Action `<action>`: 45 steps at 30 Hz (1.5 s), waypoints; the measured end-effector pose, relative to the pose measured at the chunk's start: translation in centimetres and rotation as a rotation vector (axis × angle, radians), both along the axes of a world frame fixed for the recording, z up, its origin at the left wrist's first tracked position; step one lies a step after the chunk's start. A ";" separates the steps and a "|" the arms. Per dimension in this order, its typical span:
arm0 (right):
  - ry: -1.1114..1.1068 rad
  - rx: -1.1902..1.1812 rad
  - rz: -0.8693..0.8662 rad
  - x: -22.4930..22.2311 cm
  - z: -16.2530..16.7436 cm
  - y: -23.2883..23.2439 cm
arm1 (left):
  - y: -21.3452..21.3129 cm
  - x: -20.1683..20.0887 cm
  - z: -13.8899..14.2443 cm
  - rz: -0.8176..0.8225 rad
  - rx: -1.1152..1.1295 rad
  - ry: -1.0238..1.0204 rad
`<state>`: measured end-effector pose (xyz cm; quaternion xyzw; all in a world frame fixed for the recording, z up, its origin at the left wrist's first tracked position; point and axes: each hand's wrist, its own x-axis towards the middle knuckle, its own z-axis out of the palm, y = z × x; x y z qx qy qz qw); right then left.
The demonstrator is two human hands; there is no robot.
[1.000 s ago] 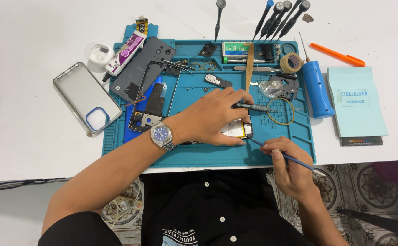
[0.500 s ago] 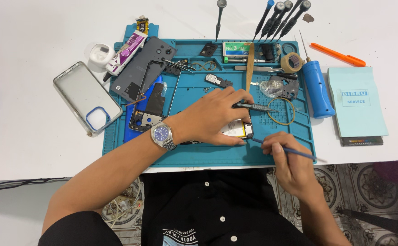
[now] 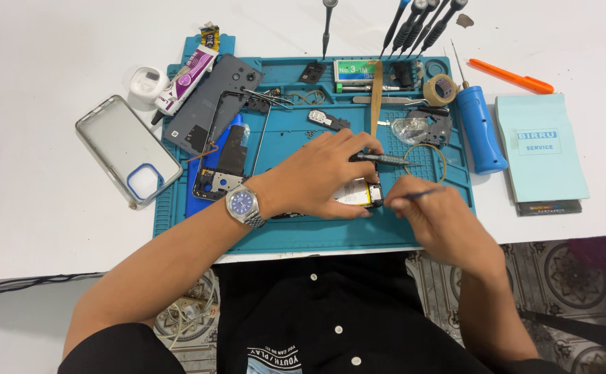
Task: The person pries the battery out of an opened smartphone on a repair mat, first working a pry tool along the battery edge and then lifting and peeling the battery from the phone body by hand while holding the phone steady.
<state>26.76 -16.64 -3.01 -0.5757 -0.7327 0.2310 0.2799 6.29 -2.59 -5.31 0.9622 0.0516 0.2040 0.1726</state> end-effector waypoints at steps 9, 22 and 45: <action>-0.031 0.383 0.042 -0.6 -2.8 -3.4 | 0.0 0.0 0.0 -0.003 -0.002 -0.009; -0.200 0.635 0.045 -1.1 -4.8 -4.6 | -0.1 -0.2 0.2 0.010 -0.018 0.001; 0.140 0.306 -0.365 -0.3 -3.8 -2.8 | 0.0 -0.1 0.3 0.002 -0.024 -0.009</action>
